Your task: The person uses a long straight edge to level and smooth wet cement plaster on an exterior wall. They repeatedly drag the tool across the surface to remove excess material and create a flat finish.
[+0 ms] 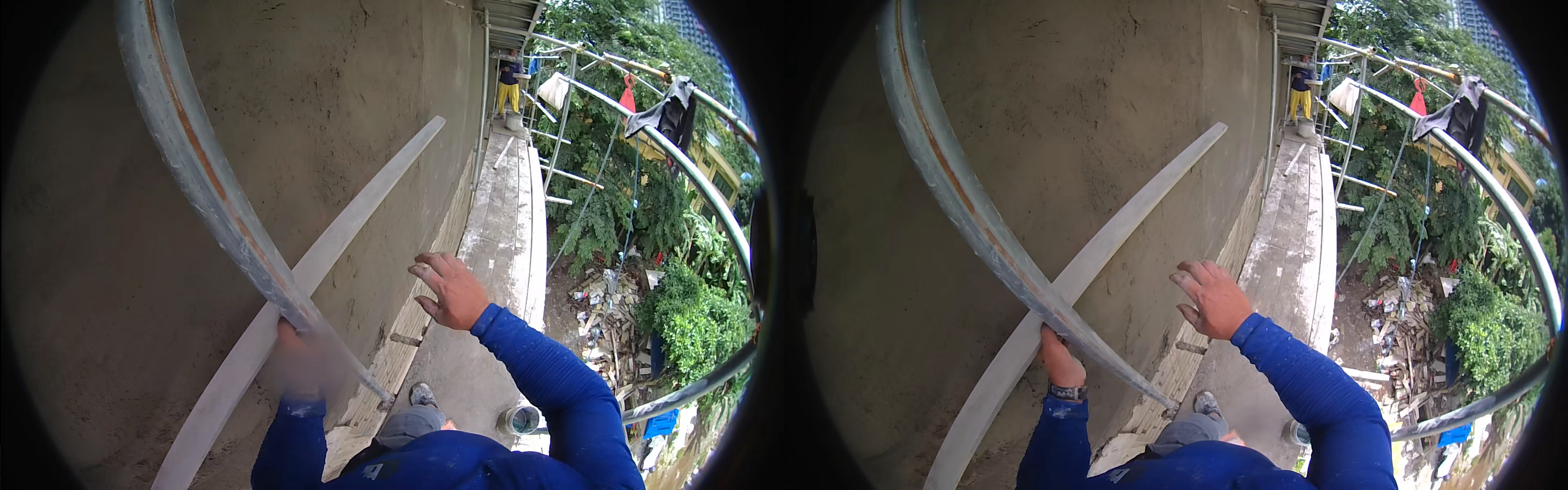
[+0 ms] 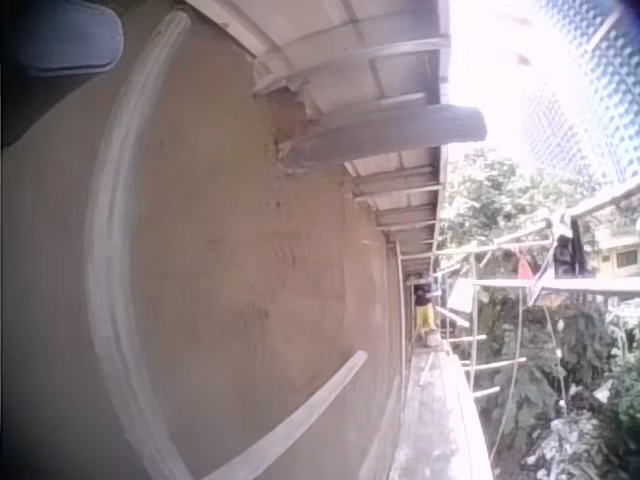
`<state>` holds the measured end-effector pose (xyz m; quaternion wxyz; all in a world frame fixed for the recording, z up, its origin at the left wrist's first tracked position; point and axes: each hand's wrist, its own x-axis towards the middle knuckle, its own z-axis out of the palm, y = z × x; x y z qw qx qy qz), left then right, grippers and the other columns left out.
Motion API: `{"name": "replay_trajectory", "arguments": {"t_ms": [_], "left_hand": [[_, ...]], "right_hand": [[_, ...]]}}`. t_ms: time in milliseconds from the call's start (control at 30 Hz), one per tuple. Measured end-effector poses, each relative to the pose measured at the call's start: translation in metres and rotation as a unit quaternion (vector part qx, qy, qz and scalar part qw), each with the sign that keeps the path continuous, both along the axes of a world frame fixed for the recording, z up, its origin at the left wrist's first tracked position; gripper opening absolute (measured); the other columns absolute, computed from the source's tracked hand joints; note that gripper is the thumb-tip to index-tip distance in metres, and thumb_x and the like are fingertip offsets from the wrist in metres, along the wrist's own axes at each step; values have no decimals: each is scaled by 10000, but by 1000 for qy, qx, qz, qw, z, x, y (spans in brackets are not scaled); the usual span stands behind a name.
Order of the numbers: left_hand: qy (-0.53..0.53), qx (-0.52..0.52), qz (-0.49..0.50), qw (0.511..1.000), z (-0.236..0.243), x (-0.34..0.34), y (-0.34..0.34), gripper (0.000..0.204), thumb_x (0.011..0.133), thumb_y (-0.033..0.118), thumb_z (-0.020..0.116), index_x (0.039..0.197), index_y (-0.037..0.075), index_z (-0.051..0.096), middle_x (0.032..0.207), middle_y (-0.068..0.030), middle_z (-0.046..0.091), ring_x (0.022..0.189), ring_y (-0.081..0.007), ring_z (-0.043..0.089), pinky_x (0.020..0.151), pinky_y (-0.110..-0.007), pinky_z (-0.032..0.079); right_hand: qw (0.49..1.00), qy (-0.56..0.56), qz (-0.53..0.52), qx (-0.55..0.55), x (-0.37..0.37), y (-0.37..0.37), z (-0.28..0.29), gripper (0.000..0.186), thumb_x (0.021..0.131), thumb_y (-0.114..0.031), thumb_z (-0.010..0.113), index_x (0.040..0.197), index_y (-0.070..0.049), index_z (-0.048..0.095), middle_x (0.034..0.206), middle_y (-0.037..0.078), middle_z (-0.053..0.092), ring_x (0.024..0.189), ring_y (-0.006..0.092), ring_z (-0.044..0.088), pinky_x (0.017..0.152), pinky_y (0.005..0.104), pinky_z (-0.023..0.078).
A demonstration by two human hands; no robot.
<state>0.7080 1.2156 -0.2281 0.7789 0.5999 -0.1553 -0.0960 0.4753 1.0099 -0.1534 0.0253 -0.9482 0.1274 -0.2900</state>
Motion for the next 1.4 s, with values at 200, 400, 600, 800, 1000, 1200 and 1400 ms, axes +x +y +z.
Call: {"name": "replay_trajectory", "arguments": {"t_ms": [200,400,600,800,1000,1200,1400], "left_hand": [[-235,204,-6,950,-28,0,12,508,859,157,680,1329,47,523,1148,-132,667,1082,-297,629,939,-413,486],[-115,119,126,978,32,-20,-23,472,973,449,576,1088,6,691,968,-141,692,919,-234,636,859,-367,488],[52,94,-77,991,56,-8,-15,752,989,649,409,1143,-40,669,998,-157,690,944,-198,613,869,-337,476],[-116,-33,-82,989,67,-14,12,705,1012,614,363,1202,-13,625,1091,-148,661,1018,-228,620,924,-363,482],[-165,67,436,882,90,-47,53,359,983,275,576,1215,1,569,1149,-151,586,1042,-230,605,914,-371,500],[-322,463,683,464,174,-55,71,802,712,282,825,1388,101,435,1430,-152,419,1343,-391,392,1159,-556,229],[-365,503,649,439,232,-21,52,740,707,294,804,1352,114,488,1417,-154,440,1393,-388,349,1196,-583,145]], "right_hand": [[934,-10,297,-198,168,-54,54,543,755,-263,736,1254,-134,564,1219,106,547,1106,304,520,972,468,420],[892,-69,392,-213,211,-80,58,458,594,-188,764,1026,-108,636,1003,103,578,881,298,540,761,471,431],[887,-159,383,-202,228,-115,69,408,556,-87,699,955,-57,615,942,121,563,815,344,530,715,492,411],[892,-165,360,-218,230,-170,98,466,508,-67,642,970,-5,641,934,147,544,794,386,517,728,531,413],[865,-245,367,-239,234,-237,116,471,509,-56,625,977,2,639,951,162,538,851,405,526,760,560,423],[882,-262,332,-210,230,-312,154,509,529,-62,611,1031,15,641,967,177,531,877,419,513,787,543,422],[872,-292,318,-232,250,-355,183,492,561,-85,593,1038,29,631,968,202,521,875,420,508,767,532,409]]}}
